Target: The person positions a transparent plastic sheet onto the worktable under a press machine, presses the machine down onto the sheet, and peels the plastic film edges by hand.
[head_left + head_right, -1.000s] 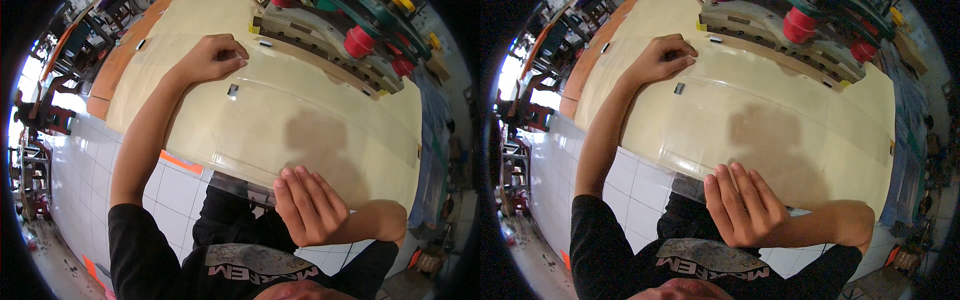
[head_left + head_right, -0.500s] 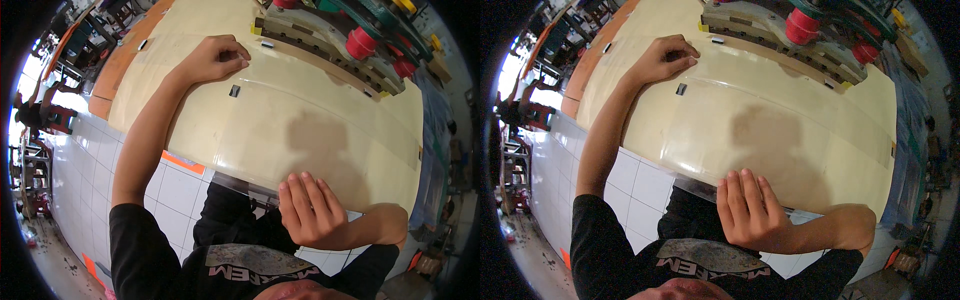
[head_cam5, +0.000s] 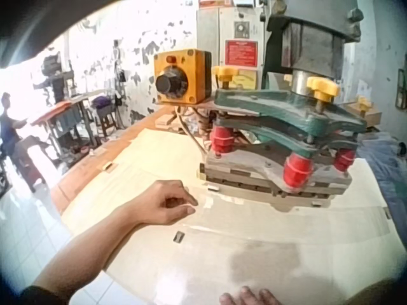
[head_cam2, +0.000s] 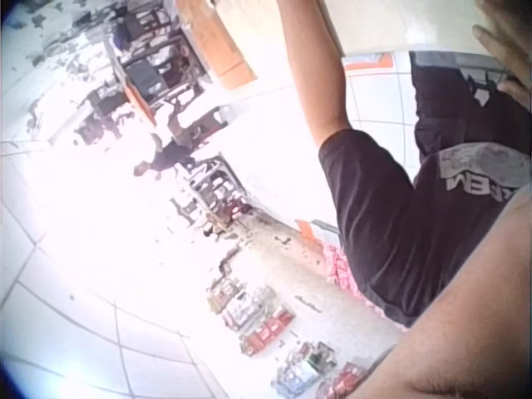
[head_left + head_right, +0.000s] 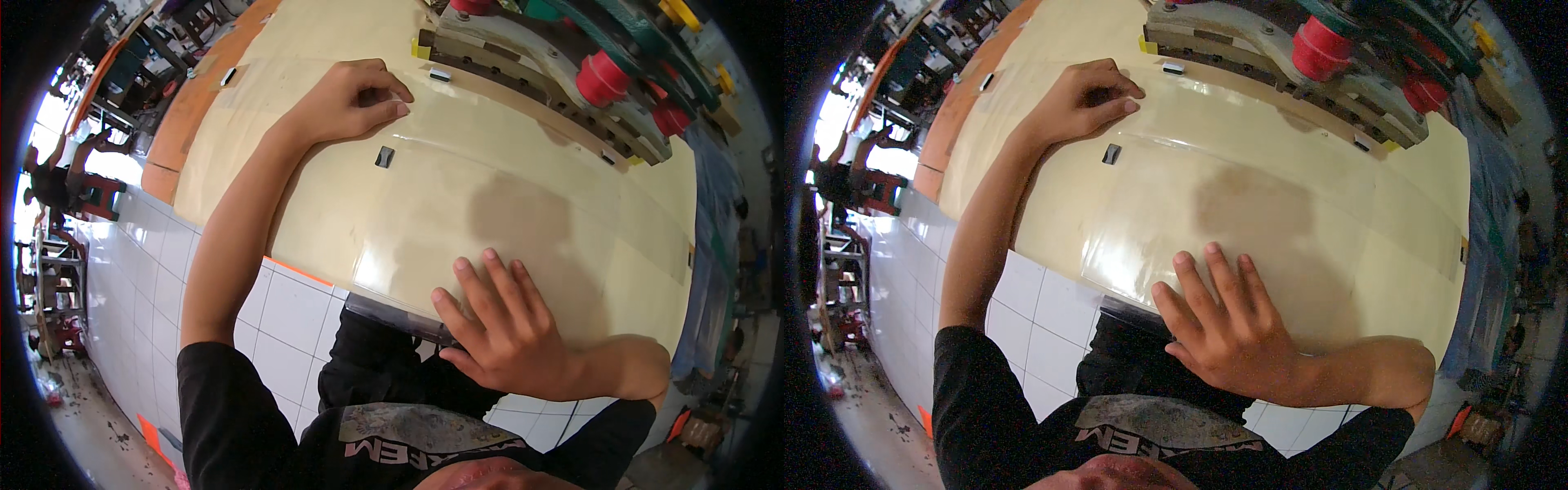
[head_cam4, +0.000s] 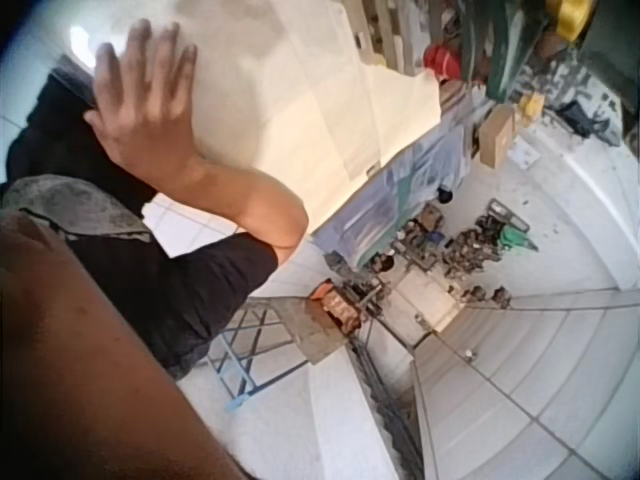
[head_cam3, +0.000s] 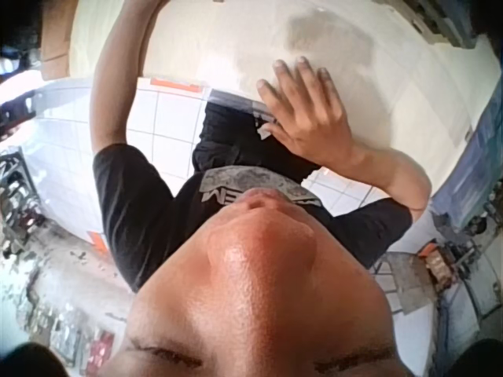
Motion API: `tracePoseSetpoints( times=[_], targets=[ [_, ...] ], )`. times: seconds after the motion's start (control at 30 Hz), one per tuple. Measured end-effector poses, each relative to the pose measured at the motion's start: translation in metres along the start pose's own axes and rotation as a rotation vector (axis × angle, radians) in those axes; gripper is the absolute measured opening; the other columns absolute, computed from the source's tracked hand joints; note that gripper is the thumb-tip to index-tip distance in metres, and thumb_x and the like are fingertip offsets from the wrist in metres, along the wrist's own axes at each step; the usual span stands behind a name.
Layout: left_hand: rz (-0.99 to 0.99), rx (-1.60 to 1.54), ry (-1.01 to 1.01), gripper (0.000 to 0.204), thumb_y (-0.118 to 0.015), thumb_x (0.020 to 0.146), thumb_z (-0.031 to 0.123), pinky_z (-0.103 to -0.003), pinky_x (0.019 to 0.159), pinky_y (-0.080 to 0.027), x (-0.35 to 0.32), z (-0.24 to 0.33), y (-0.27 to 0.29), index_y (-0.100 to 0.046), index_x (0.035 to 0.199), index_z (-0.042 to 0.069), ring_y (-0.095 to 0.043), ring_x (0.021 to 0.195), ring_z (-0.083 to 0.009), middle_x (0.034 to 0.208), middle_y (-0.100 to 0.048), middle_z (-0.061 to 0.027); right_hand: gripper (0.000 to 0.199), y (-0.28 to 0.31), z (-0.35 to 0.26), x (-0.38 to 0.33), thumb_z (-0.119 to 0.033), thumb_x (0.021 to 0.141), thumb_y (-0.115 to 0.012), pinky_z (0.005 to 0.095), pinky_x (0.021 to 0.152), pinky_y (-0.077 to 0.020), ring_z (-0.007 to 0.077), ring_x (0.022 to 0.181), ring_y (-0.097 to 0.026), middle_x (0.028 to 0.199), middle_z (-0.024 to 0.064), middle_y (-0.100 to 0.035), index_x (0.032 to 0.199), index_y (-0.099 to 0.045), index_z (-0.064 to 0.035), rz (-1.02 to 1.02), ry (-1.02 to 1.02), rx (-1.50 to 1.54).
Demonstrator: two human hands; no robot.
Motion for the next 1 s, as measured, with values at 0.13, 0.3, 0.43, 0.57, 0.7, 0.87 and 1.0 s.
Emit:
tracePoseSetpoints(
  times=[0.13, 0.3, 0.43, 0.57, 0.7, 0.87, 1.0],
  targets=[
    [-0.004, -0.006, -0.006, 0.014, -0.07, 0.078, 0.013, -0.029, 0.055, -0.043, -0.0005, -0.0006, 0.0012, -0.072, 0.089, 0.005, -0.053, 0.06, -0.0157, 0.07, -0.055, -0.0075, 0.075, -0.0016, 0.0009, 0.0014, -0.044, 0.069, -0.073, 0.0594, 0.095, -0.0424, 0.0456, 0.123, -0.044, 0.136, 0.0237, -0.045, 0.132, -0.05, -0.0096, -0.02, 0.017, 0.018],
    [-0.078, -0.004, 0.088, 0.015, -0.07, 0.079, 0.011, -0.031, 0.065, -0.045, 0.0009, 0.0045, 0.003, -0.071, 0.093, 0.004, -0.058, 0.071, -0.0212, 0.08, -0.06, -0.0106, 0.075, -0.0027, 0.0021, 0.0011, -0.045, 0.07, -0.072, 0.06, 0.097, -0.0401, 0.045, 0.125, -0.043, 0.137, 0.0237, -0.044, 0.132, -0.05, -0.0096, -0.025, 0.018, 0.012],
    [-0.07, 0.0, 0.073, 0.015, -0.07, 0.079, 0.011, -0.031, 0.064, -0.045, -0.0011, 0.0034, 0.0041, -0.071, 0.093, 0.003, -0.057, 0.071, -0.0206, 0.08, -0.06, -0.0106, 0.074, -0.0021, 0.0037, 0.0037, -0.045, 0.071, -0.072, 0.0598, 0.097, -0.0393, 0.0445, 0.125, -0.043, 0.137, 0.0234, -0.044, 0.132, -0.05, -0.0097, -0.028, 0.03, 0.028],
    [-0.068, -0.029, 0.07, 0.015, -0.071, 0.08, 0.011, -0.031, 0.064, -0.045, 0.0028, 0.0054, 0.0017, -0.071, 0.093, 0.003, -0.057, 0.071, -0.0201, 0.08, -0.06, -0.0101, 0.058, 0.0032, 0.0035, 0.0035, -0.045, 0.083, -0.06, 0.0586, 0.097, -0.0396, 0.0457, 0.123, -0.045, 0.133, 0.0244, -0.048, 0.129, -0.055, -0.0104, -0.039, 0.042, 0.003],
    [-0.07, -0.016, 0.076, 0.015, -0.071, 0.08, 0.011, -0.031, 0.063, -0.044, -0.0027, 0.0032, 0.0038, -0.071, 0.093, 0.003, -0.057, 0.07, -0.0195, 0.08, -0.06, -0.0096, 0.055, 0.0045, 0.0042, 0.0068, -0.04, 0.082, -0.061, 0.0565, 0.096, -0.0426, 0.0455, 0.121, -0.048, 0.131, 0.0254, -0.05, 0.125, -0.058, -0.0069, -0.033, 0.072, 0.024],
    [-0.005, -0.033, 0.006, 0.014, -0.07, 0.078, 0.012, -0.028, 0.055, -0.043, 0.0007, 0.0006, 0.0006, -0.071, 0.089, 0.005, -0.053, 0.059, -0.015, 0.071, -0.055, -0.0071, 0.041, 0.0003, -0.0011, -0.0019, -0.026, 0.085, -0.06, 0.0473, 0.087, -0.0517, 0.0385, 0.107, -0.06, 0.116, 0.0237, -0.06, 0.114, -0.061, 0.0019, 0.088, 0.169, -0.149],
    [-0.005, -0.019, 0.01, 0.014, -0.07, 0.078, 0.013, -0.028, 0.056, -0.043, 0.0, -0.0009, 0.0006, -0.072, 0.089, 0.005, -0.053, 0.059, -0.015, 0.071, -0.055, -0.0071, 0.029, 0.0003, -0.0027, -0.0021, -0.018, 0.09, -0.055, 0.0409, 0.079, -0.0563, 0.0337, 0.096, -0.066, 0.106, 0.0213, -0.066, 0.106, -0.064, 0.0042, 0.157, 0.233, -0.221]
  ],
)
Point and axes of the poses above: each hand's wrist, its own x-axis towards the middle knuckle, its own y-axis out of the back of the hand, z = x × y, the point moved 2 cm from there along x, towards the middle knuckle
